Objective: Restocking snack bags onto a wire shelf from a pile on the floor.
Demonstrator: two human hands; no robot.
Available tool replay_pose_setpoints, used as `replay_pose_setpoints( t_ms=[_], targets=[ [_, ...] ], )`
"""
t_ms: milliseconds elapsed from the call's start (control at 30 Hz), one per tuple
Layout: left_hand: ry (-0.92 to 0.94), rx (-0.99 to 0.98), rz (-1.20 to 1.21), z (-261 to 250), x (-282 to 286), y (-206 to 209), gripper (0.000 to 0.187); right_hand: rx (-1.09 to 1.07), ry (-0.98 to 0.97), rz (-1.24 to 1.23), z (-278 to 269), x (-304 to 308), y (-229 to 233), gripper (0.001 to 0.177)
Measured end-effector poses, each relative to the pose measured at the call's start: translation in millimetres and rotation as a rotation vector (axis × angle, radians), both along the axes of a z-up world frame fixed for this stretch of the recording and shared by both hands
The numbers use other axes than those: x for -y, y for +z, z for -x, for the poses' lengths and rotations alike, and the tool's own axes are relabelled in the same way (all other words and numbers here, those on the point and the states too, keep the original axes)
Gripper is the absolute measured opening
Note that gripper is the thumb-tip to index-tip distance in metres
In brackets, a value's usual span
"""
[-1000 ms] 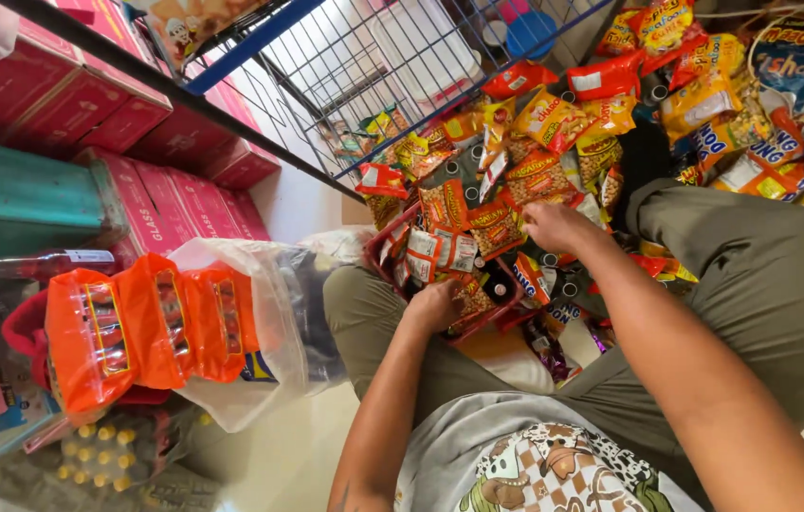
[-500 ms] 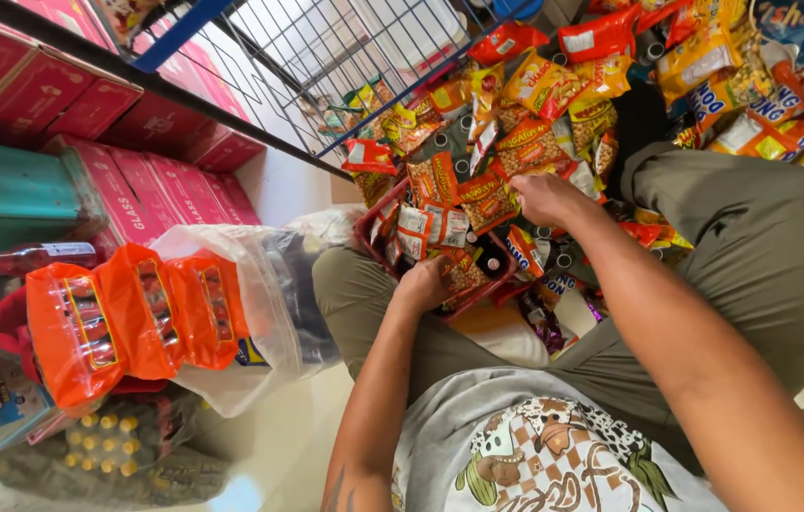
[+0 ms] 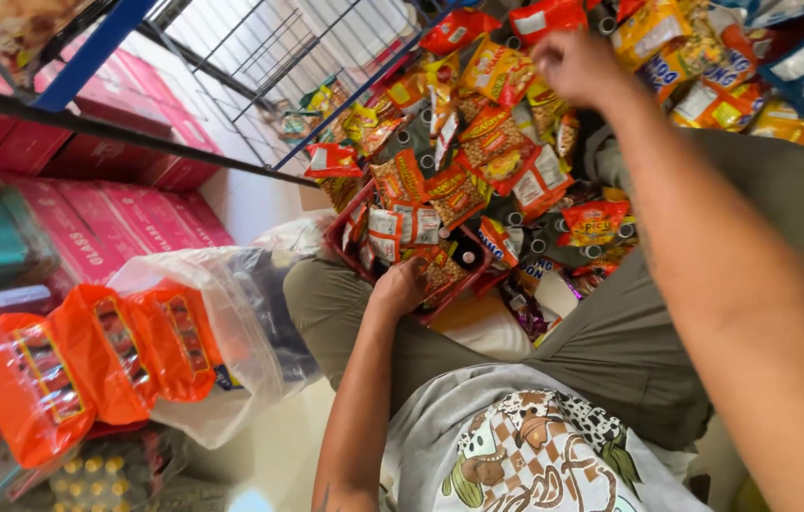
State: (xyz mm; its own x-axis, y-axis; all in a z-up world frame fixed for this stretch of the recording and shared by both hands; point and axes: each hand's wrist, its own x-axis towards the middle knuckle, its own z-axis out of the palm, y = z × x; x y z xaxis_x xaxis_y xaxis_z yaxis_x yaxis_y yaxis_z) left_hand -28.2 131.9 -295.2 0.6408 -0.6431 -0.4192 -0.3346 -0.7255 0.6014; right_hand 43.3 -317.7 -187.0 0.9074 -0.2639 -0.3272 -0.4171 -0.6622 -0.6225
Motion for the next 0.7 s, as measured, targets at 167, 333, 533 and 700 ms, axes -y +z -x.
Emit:
replay_pose_setpoints(
  t_ms=[167, 333, 533, 700],
  targets=[
    [-0.008, -0.014, -0.022, -2, 5, -1, 0.040, 0.239, 0.173, 0.285, -9, 106, 7, 0.020],
    [0.003, 0.024, 0.015, 0, 3, 7, 0.038, -0.095, 0.242, 0.687, 18, 140, 33, 0.021],
    [0.001, 0.007, -0.038, 0, 3, -9, 0.035, -0.160, 0.179, 0.515, 34, 135, 27, 0.046],
    [-0.013, 0.074, -0.007, -11, 3, -32, 0.037, -0.114, 0.244, 0.498, -1, 123, 36, 0.047]
  ],
)
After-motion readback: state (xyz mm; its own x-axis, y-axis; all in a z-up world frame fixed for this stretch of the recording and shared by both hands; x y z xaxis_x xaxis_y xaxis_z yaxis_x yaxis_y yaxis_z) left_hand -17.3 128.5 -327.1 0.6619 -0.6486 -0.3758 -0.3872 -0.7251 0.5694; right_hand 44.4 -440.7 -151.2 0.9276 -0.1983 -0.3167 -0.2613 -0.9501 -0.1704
